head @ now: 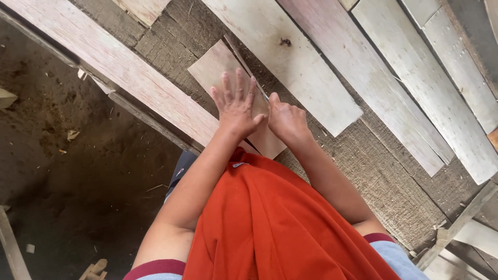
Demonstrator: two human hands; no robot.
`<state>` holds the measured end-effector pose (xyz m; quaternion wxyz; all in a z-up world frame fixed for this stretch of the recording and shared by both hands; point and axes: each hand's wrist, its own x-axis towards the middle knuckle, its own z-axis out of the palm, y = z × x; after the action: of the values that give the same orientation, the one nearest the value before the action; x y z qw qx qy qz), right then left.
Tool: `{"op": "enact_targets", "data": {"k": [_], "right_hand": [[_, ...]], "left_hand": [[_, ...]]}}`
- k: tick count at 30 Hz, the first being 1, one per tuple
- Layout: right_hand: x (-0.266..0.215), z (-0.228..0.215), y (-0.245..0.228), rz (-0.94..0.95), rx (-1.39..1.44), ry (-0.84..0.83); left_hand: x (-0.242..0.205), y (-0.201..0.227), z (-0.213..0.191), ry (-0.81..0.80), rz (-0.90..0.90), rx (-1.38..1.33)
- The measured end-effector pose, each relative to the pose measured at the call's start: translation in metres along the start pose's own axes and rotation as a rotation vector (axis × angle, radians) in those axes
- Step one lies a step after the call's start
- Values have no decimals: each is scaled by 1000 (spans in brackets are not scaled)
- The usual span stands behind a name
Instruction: The person scrapes the surface of several wooden planks using a red utility knife. They hold each plank steady with one hand while scraping along its length with the other, then set the plank aside and pick up the next one.
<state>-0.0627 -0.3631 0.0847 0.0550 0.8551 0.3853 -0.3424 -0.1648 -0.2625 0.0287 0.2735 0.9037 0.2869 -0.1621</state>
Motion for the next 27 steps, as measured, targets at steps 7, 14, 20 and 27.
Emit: {"op": "enact_targets", "data": {"k": [7, 14, 20, 27], "right_hand": [[2, 7, 7, 1, -20, -2], [-10, 3, 15, -21, -40, -31], [-24, 8, 22, -18, -33, -6], [-23, 15, 29, 1, -25, -23]], "left_hand": [[-2, -4, 0, -3, 19, -32], [-1, -6, 4, 37, 23, -30], [-2, -5, 2, 48, 28, -16], [-3, 11, 13, 45, 13, -39]]}}
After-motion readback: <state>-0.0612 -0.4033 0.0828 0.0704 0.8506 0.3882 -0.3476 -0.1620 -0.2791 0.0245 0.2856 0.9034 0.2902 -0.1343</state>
